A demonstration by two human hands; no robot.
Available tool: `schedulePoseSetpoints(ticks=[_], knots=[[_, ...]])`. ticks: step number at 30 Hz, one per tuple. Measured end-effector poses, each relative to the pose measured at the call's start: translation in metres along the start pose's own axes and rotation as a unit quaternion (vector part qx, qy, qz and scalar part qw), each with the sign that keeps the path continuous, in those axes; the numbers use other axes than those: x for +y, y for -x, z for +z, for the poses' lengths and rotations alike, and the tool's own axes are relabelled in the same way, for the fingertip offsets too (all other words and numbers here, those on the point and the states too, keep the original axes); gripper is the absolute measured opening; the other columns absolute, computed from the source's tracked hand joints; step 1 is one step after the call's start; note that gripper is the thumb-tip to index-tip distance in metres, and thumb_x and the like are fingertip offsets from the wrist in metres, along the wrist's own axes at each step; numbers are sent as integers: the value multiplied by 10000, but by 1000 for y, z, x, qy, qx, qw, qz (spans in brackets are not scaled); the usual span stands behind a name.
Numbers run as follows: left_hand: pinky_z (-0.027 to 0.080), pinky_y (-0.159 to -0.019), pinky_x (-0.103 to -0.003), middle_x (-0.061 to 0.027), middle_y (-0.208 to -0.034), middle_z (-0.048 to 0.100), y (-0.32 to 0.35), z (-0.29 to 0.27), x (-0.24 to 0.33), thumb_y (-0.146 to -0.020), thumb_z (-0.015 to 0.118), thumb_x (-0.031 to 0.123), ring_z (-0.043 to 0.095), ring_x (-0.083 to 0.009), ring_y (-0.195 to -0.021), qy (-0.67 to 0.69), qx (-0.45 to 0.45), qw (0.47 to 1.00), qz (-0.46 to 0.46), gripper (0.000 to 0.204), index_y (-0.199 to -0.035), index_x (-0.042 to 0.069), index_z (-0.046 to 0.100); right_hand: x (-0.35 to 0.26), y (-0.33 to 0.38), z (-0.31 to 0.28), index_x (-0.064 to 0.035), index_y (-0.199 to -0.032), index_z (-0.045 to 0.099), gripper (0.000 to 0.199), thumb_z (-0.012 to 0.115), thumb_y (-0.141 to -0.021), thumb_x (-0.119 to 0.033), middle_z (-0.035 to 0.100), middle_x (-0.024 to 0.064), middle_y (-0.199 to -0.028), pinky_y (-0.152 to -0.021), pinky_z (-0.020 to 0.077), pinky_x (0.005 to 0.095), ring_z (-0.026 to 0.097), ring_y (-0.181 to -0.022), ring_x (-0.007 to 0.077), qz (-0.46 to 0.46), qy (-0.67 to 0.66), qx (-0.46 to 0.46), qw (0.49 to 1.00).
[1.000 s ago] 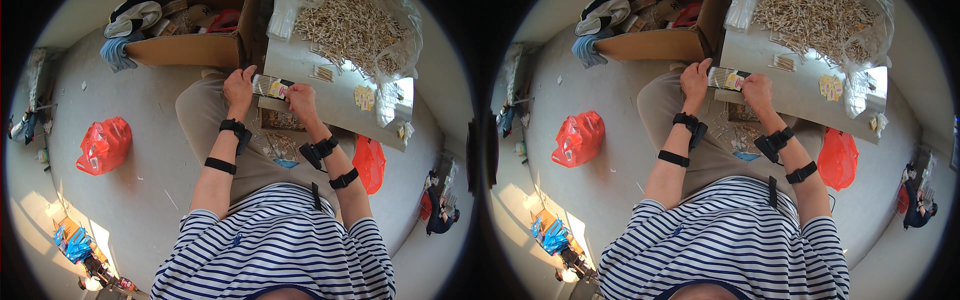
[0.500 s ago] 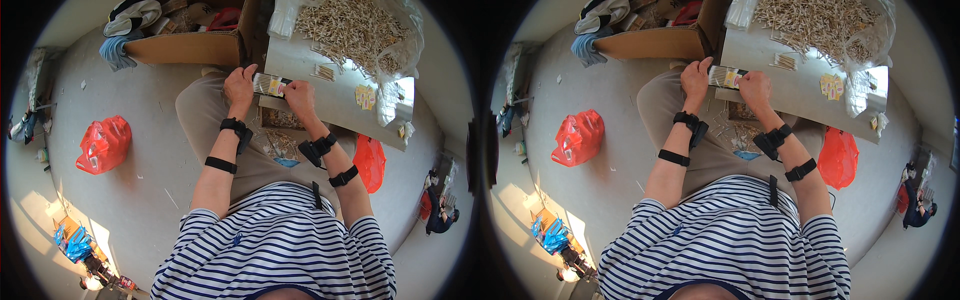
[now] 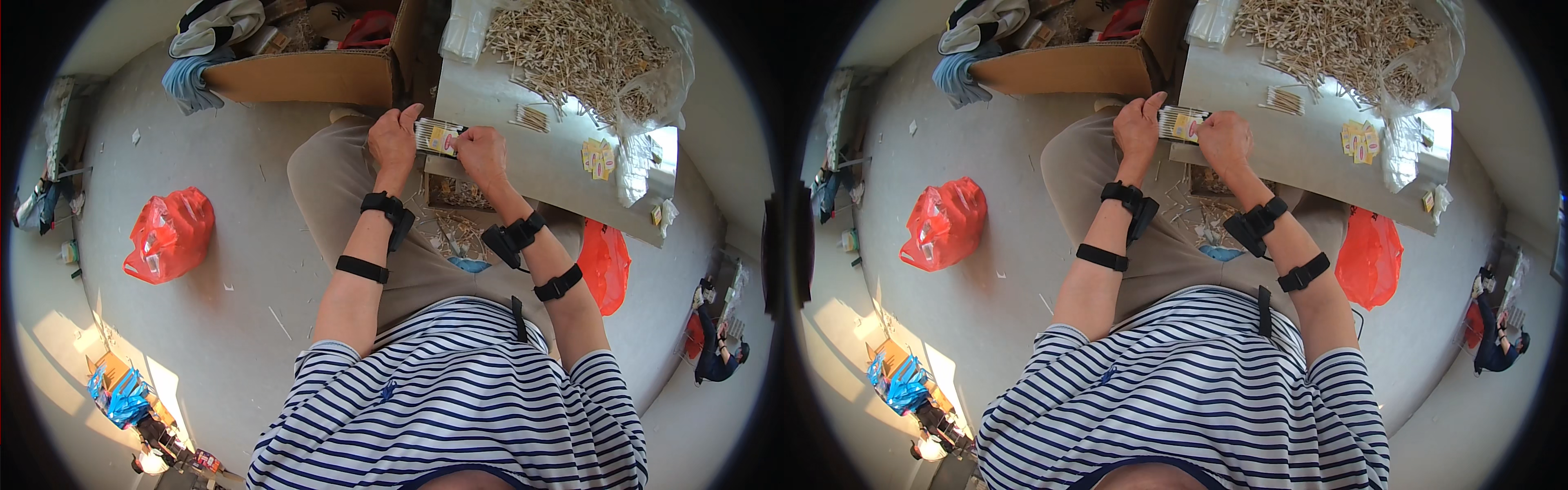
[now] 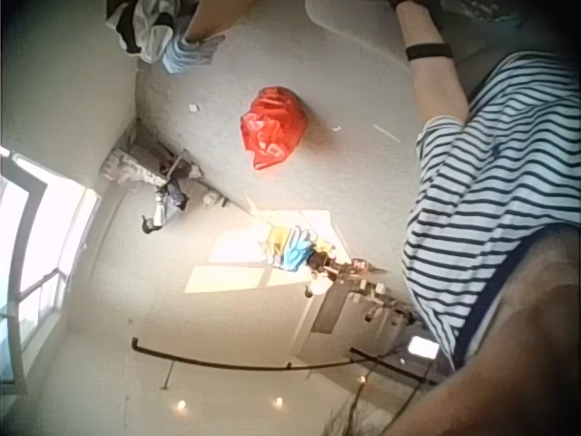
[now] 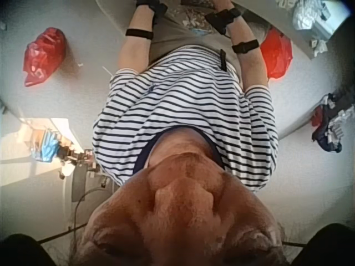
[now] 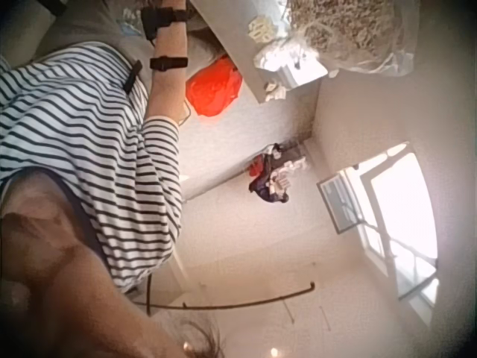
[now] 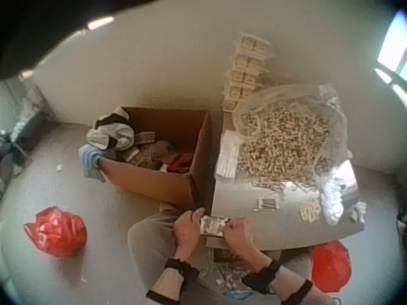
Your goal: The recorder is aligning and packaging cotton swabs or small wooden sticks into small cardboard boxes.
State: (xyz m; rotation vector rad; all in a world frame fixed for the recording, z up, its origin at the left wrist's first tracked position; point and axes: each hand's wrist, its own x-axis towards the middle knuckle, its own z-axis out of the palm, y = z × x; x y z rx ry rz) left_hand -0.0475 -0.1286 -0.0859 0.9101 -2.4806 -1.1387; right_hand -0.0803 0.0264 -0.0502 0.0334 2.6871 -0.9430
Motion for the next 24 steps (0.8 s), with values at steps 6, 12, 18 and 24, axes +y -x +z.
schedulePoseSetpoints(ticks=[6,12,18,24], knots=[[496,-763,-543,-248,-839,677,-1,-1,0,-962,622,575,638,-484,-842,1,-10,1000,-8,590,-789,15,687,-6,-1,-1,-88,-782,800,239,817,-814,-324,735,152,-768,-716,545,433,707,-741,323,-2,18,1,1000],[498,-763,-539,-243,-846,680,0,0,1,-956,634,570,641,-479,-846,6,-9,1000,-3,579,-795,16,690,-14,2,-1,-110,-778,802,272,828,-802,-380,755,170,-871,-789,560,469,723,-866,389,13,27,-12,999],[499,-763,-535,-240,-857,684,0,1,2,-963,628,563,643,-472,-851,3,-8,1000,-1,572,-794,20,690,-21,8,-11,-100,-878,799,303,825,-808,-394,759,171,-912,-792,559,465,729,-864,375,-2,58,-32,998],[497,-766,-544,-240,-860,685,-1,-1,-2,-972,615,557,643,-472,-852,-4,-8,1000,3,573,-796,17,692,-20,41,-19,-23,-1336,595,760,849,-755,-443,579,213,-1397,-991,468,504,603,-1207,387,-177,187,14,966]])
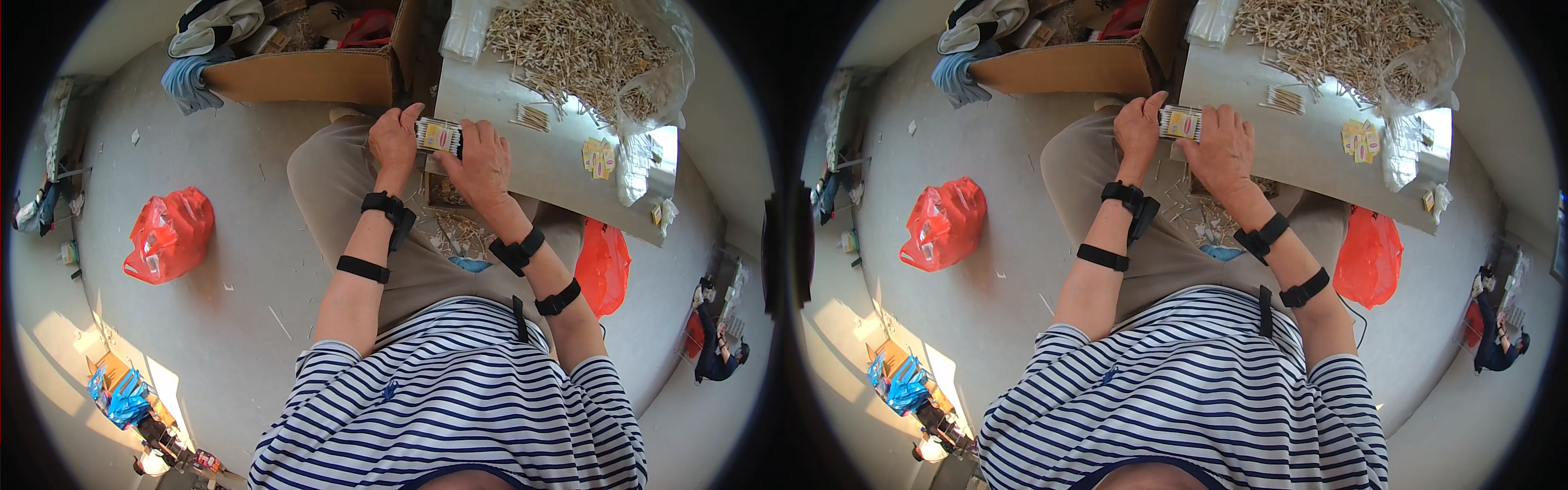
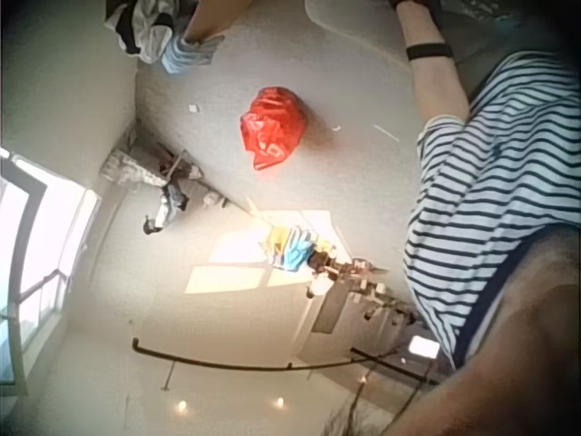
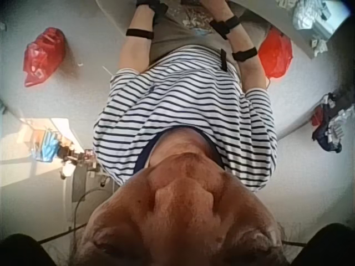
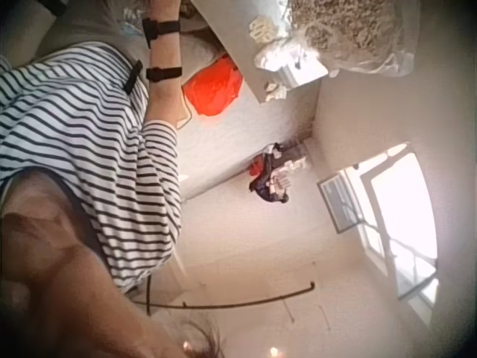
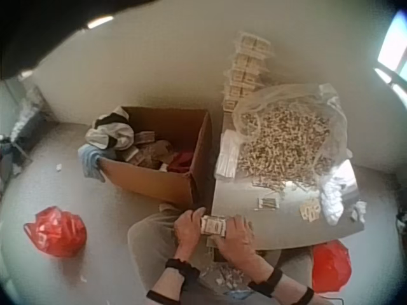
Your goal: The recorder is aligning and packaging cotton swabs or small wooden sticks into small cardboard boxes.
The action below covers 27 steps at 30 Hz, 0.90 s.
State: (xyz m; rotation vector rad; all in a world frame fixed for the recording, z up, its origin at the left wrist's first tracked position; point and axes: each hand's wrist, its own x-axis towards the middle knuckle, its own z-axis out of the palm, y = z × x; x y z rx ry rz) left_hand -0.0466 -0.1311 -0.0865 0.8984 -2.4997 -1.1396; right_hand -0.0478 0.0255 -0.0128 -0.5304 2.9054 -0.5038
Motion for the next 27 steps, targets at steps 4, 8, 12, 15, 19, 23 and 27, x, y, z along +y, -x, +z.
schedulePoseSetpoints(ticks=[4,8,12,15,19,23,27], knots=[[499,-748,-503,-239,-834,674,0,0,2,-980,628,536,620,-445,-788,13,3,1000,0,567,-806,-1,684,2,11,18,38,-1574,307,1172,897,-679,-435,273,231,-1655,-1248,224,548,222,-1563,408,-166,48,23,985],[515,-734,-487,-239,-802,681,-9,-6,-3,-968,661,508,670,-435,-801,72,-46,995,-52,530,-831,-2,698,12,12,39,35,-1617,189,1311,915,-641,-455,182,240,-1691,-1282,161,544,126,-1598,394,-154,22,-6,988],[508,-744,-469,-247,-796,673,-14,0,-28,-980,672,411,656,-421,-777,217,-68,973,-33,449,-859,-21,683,6,14,43,42,-1613,193,1306,922,-639,-435,184,257,-1688,-1278,167,553,138,-1594,401,-155,18,12,988],[509,-744,-469,-244,-799,677,-9,6,-20,-976,679,399,655,-427,-773,170,-70,983,-15,430,-863,-16,675,9,14,44,43,-1613,191,1306,923,-640,-431,183,259,-1687,-1277,169,555,138,-1594,406,-152,12,15,988],[516,-741,-483,-243,-805,686,-4,5,-9,-966,688,422,666,-442,-787,96,-35,995,-9,436,-854,1,665,6,14,44,49,-1608,188,1316,930,-631,-426,177,273,-1683,-1277,170,554,134,-1591,422,-152,2,12,988],[518,-738,-500,-242,-809,693,0,4,-2,-961,693,444,672,-451,-795,83,-22,996,-1,448,-853,10,667,5,13,46,57,-1602,189,1329,944,-613,-412,172,288,-1679,-1277,173,553,133,-1588,435,-150,-8,17,989],[516,-709,-468,-209,-769,687,-4,8,-8,-961,704,435,652,-416,-736,98,-25,995,3,440,-850,11,667,3,13,46,63,-1596,199,1333,954,-597,-393,179,296,-1674,-1276,180,551,143,-1584,442,-154,-9,24,988]])
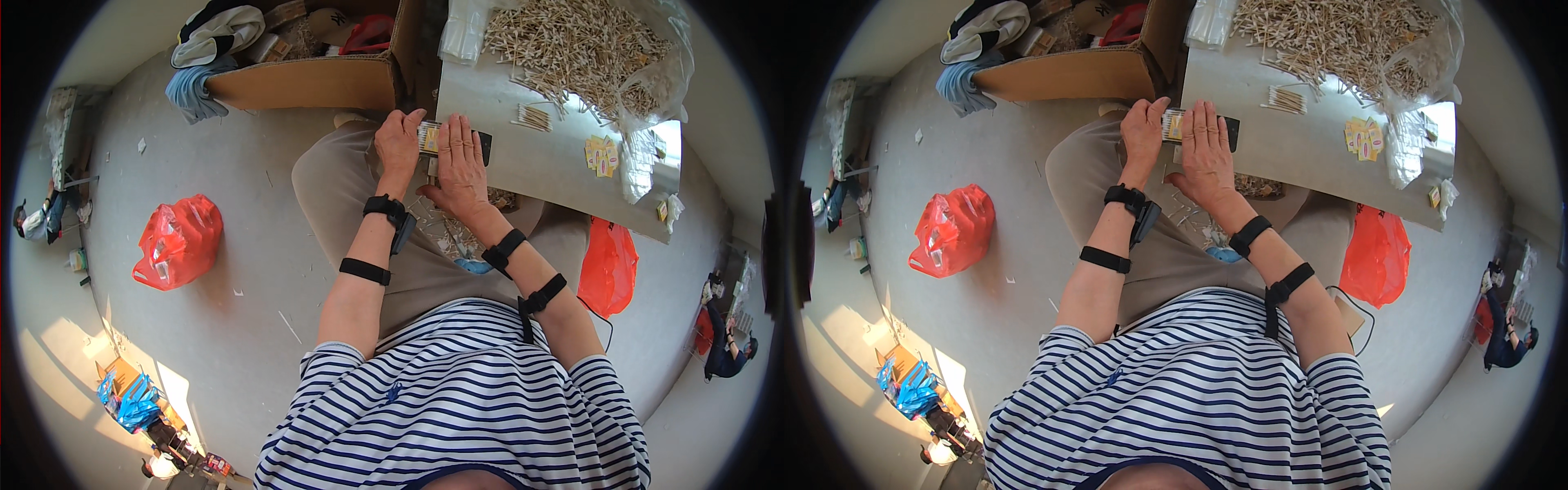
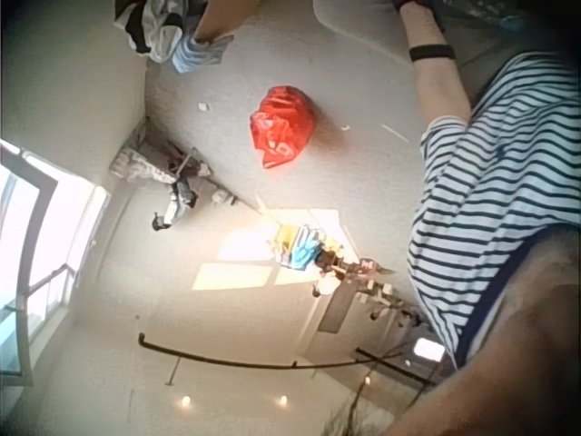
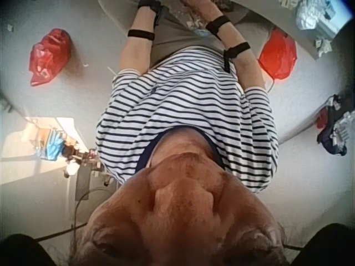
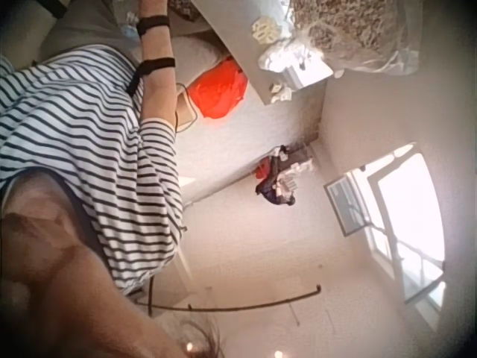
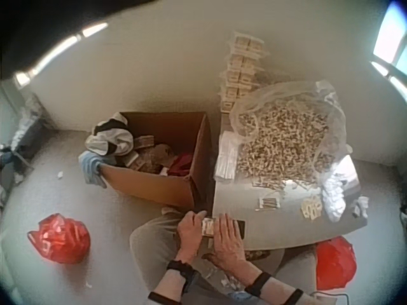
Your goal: The recorder is aligning and packaging cotton swabs or small wooden sticks into small cardboard boxes.
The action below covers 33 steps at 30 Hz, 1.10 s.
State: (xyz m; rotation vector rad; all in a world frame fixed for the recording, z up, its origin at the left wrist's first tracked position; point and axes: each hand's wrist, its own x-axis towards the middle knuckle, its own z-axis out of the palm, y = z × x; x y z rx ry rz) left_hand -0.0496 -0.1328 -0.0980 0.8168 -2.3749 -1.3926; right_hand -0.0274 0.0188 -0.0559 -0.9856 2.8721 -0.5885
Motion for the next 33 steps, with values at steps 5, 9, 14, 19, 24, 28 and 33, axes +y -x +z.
schedulePoseSetpoints(ticks=[5,9,14,19,24,28,33], knots=[[487,-659,-315,-18,-785,673,-7,-5,-24,-983,714,336,619,-140,-710,312,-117,934,-127,300,-884,54,694,0,0,-1,63,-1595,205,1319,951,-601,-378,186,295,-1672,-1275,187,548,150,-1583,441,-6,0,4,1000],[467,-696,-255,34,-843,660,-7,-28,-7,-1001,690,229,570,-60,-754,356,-176,893,-211,210,-925,33,697,3,2,0,63,-1597,204,1308,945,-611,-372,189,292,-1672,-1274,189,544,153,-1583,438,-4,-4,6,1000],[474,-707,-254,35,-869,655,-3,-21,-12,-1016,641,135,561,-58,-775,346,-190,896,-205,119,-959,42,688,1,2,0,62,-1599,203,1308,942,-611,-373,193,291,-1671,-1274,191,541,152,-1584,437,-4,-3,12,1000],[477,-706,-278,12,-862,651,7,-4,-18,-1012,641,144,569,-70,-786,384,-132,902,-145,141,-956,20,675,1,1,2,62,-1603,178,1320,940,-618,-376,165,283,-1685,-1276,164,543,140,-1586,440,4,-3,1,1000],[511,-764,-351,-110,-878,695,13,3,-16,-996,653,190,633,-183,-804,220,-59,972,-52,211,-988,-21,660,-1,1,1,59,-1603,177,1324,942,-616,-379,161,270,-1688,-1278,156,542,127,-1590,430,15,8,-6,1000],[522,-810,-392,-194,-922,722,13,2,-14,-983,662,216,665,-271,-824,139,-15,990,-28,240,-1017,-22,662,-4,0,1,51,-1607,173,1327,940,-619,-391,157,265,-1690,-1280,152,540,122,-1592,425,16,21,-8,1000],[512,-822,-328,-93,-956,699,9,-7,-7,-1000,659,201,626,-162,-878,185,-23,980,-67,232,-1044,-26,670,0,1,0,43,-1612,171,1324,935,-625,-397,168,264,-1688,-1287,147,523,121,-1595,414,10,-17,2,1000]])
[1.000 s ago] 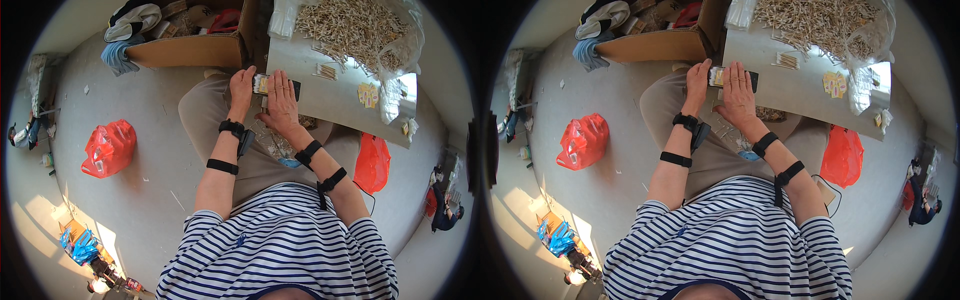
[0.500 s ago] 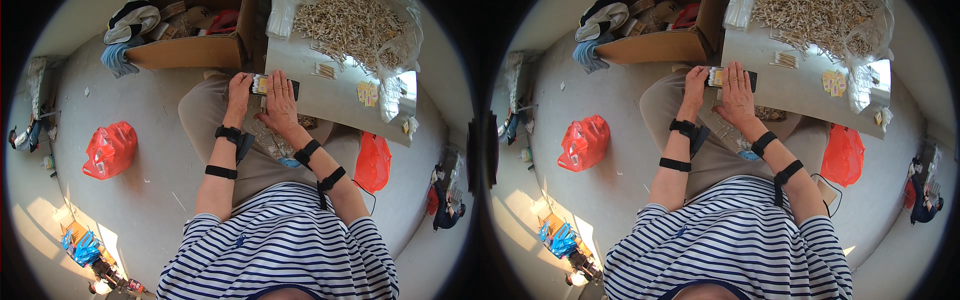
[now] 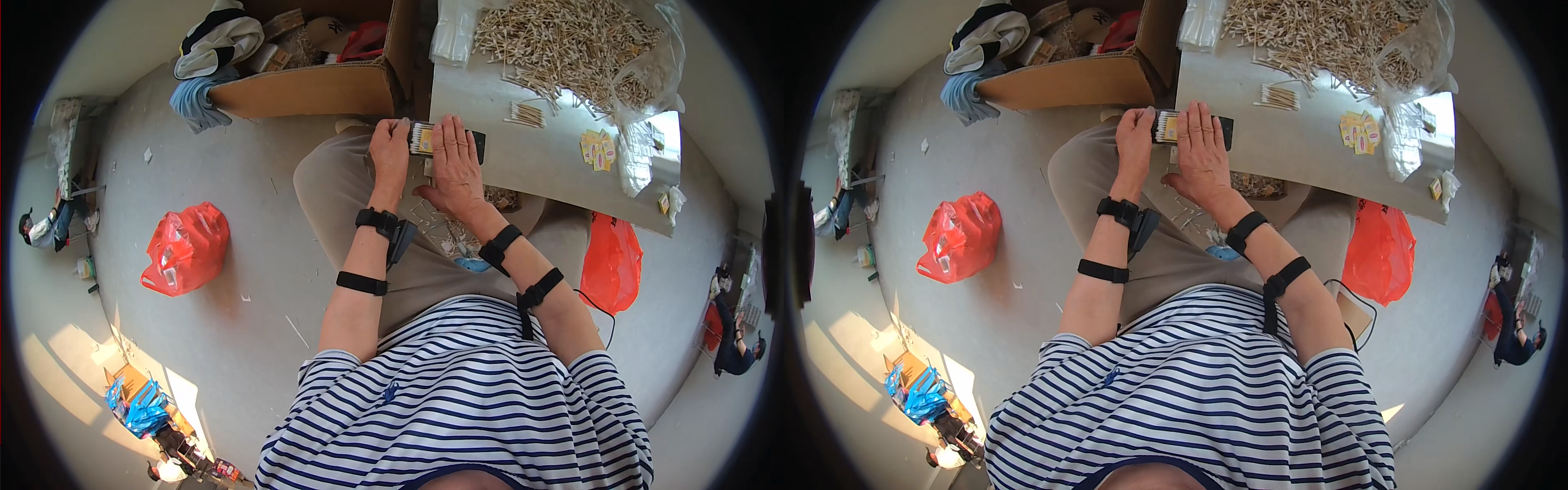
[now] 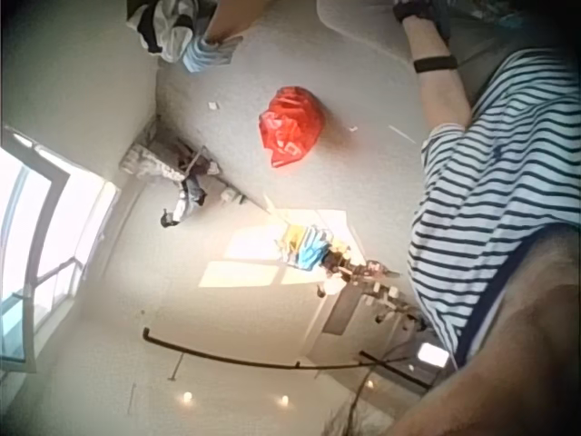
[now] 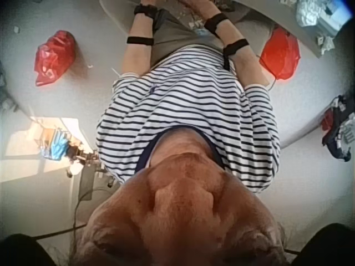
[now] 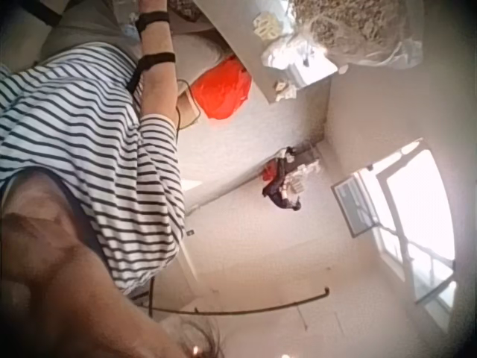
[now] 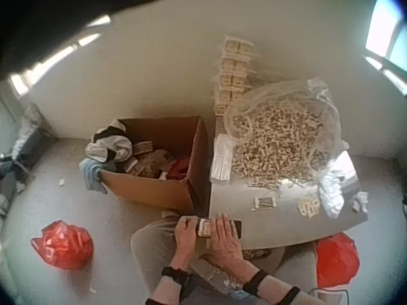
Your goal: The recorder is aligning and packaging cotton swabs or small wooden sticks into small cardboard boxes.
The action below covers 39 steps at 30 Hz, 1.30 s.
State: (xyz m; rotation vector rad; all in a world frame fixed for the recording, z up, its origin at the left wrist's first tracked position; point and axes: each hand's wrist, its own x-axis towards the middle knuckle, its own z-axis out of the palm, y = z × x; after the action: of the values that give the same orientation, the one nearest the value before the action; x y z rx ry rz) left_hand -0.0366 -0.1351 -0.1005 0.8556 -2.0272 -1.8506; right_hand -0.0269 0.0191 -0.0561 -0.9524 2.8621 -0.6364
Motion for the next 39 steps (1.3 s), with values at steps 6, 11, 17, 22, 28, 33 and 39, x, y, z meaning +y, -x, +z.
schedulePoseSetpoints(ticks=[6,11,17,22,28,33,39], knots=[[522,-849,-332,-107,-1006,704,3,-34,32,-960,707,155,649,-181,-902,-14,94,995,27,211,-1055,-32,681,26,1,-25,22,-1536,373,1008,883,-719,-275,373,257,-1585,-1210,325,489,350,-1474,433,-22,-150,107,983],[525,-867,-314,-109,-1023,706,50,-41,72,-922,702,80,675,-200,-916,-134,5,985,111,187,-1072,-31,690,108,23,-51,-40,-1028,729,231,778,-810,-94,686,133,-1024,-823,551,441,671,-919,341,124,-159,230,952],[495,-972,-437,-179,-1156,667,113,21,81,-859,714,88,625,-368,-1101,-290,-275,883,244,321,-1154,-29,664,157,33,-65,-92,-934,732,117,758,-824,-123,669,97,-952,-783,540,454,665,-899,345,178,-71,223,956],[449,-1038,-476,-205,-1280,602,128,70,90,-852,696,81,543,-407,-1206,-338,-334,834,281,380,-1201,-45,619,162,15,-65,-121,-949,735,121,752,-831,-146,653,89,-958,-811,538,455,658,-956,335,178,-52,215,959],[438,-1068,-487,-218,-1369,538,117,95,84,-831,707,50,514,-412,-1260,-359,-291,825,327,476,-1275,-46,564,163,-3,-58,-130,-948,719,111,744,-841,-147,619,84,-958,-799,538,472,650,-961,333,134,-18,198,971],[419,-1097,-490,-219,-1395,519,103,111,76,-825,716,44,491,-417,-1312,-368,-223,825,368,540,-1322,-71,536,162,4,-57,-97,-901,670,66,717,-855,-103,617,82,-927,-776,530,457,647,-912,341,90,-18,213,973],[398,-1118,-507,-208,-1399,490,101,125,61,-818,747,74,474,-408,-1328,-408,-188,802,394,584,-1344,-70,538,154,22,-59,-103,-895,676,53,705,-851,-101,605,99,-923,-742,534,477,653,-880,347,100,-71,187,975]])
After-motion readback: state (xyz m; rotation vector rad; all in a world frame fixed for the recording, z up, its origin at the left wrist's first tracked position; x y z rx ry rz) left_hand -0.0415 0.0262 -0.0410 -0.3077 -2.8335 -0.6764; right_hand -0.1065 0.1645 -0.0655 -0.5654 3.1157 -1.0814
